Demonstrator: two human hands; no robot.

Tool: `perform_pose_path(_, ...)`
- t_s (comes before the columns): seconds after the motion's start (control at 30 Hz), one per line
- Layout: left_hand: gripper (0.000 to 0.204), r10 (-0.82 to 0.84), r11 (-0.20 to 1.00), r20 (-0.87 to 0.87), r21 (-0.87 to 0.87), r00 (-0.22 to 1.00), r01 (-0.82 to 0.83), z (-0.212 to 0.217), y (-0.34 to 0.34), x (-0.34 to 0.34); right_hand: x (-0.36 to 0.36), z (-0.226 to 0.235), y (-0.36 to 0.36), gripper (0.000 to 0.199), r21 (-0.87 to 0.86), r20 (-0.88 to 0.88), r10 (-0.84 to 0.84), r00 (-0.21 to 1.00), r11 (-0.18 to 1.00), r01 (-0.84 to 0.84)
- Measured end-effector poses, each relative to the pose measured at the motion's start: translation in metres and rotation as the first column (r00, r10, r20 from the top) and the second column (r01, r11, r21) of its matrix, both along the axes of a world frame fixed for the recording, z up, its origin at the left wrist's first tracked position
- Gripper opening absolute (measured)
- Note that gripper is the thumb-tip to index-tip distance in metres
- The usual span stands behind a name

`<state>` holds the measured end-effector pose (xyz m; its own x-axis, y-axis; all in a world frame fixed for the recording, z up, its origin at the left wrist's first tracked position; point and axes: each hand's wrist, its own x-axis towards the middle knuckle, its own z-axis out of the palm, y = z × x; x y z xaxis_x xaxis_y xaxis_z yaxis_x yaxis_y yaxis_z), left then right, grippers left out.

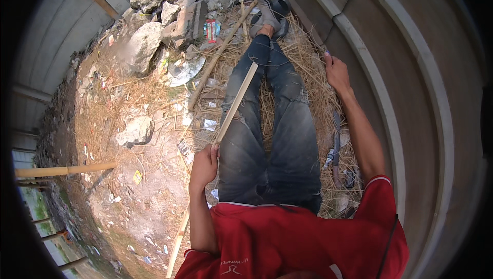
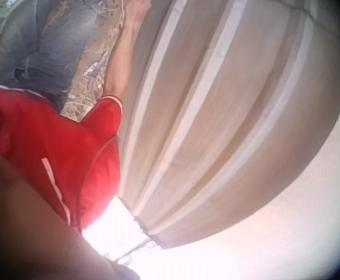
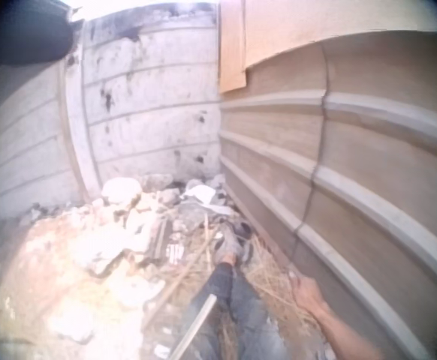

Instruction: The person sits on a straw-covered floor and uses a knife to shave a long, thin bamboo stick. They hold the stick with their left hand and scrape the blade along its length with their right hand to remove the outer layer.

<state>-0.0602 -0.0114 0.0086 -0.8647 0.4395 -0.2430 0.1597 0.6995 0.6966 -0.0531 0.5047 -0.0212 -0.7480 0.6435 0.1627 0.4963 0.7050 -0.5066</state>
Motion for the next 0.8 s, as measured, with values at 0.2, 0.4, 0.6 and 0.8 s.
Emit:
perform_pose_path(0.2,0.043,-0.052,0.995,-0.009,0.079,0.999,0.053,0.0,0.038,-0.023,0.01,0.054,-0.12,0.057,-0.216,-0.122,0.275,0.954,0.93,-0.296)
perform_pose_path(0.4,0.039,-0.12,0.987,-0.038,0.102,0.992,0.123,0.021,0.079,-0.031,0.028,0.059,-0.231,0.046,-0.144,0.048,0.629,0.776,0.773,-0.618)
perform_pose_path(0.6,0.036,-0.129,0.982,-0.097,-0.148,0.987,0.114,0.009,0.067,-0.016,-0.007,0.025,-0.192,0.055,-0.095,0.179,0.429,0.885,0.903,-0.419)
perform_pose_path(0.8,0.03,-0.041,0.998,-0.094,-0.05,0.995,0.037,0.023,0.014,-0.001,0.0,-0.006,-0.003,0.066,-0.057,0.014,-0.016,1.0,0.998,0.017)
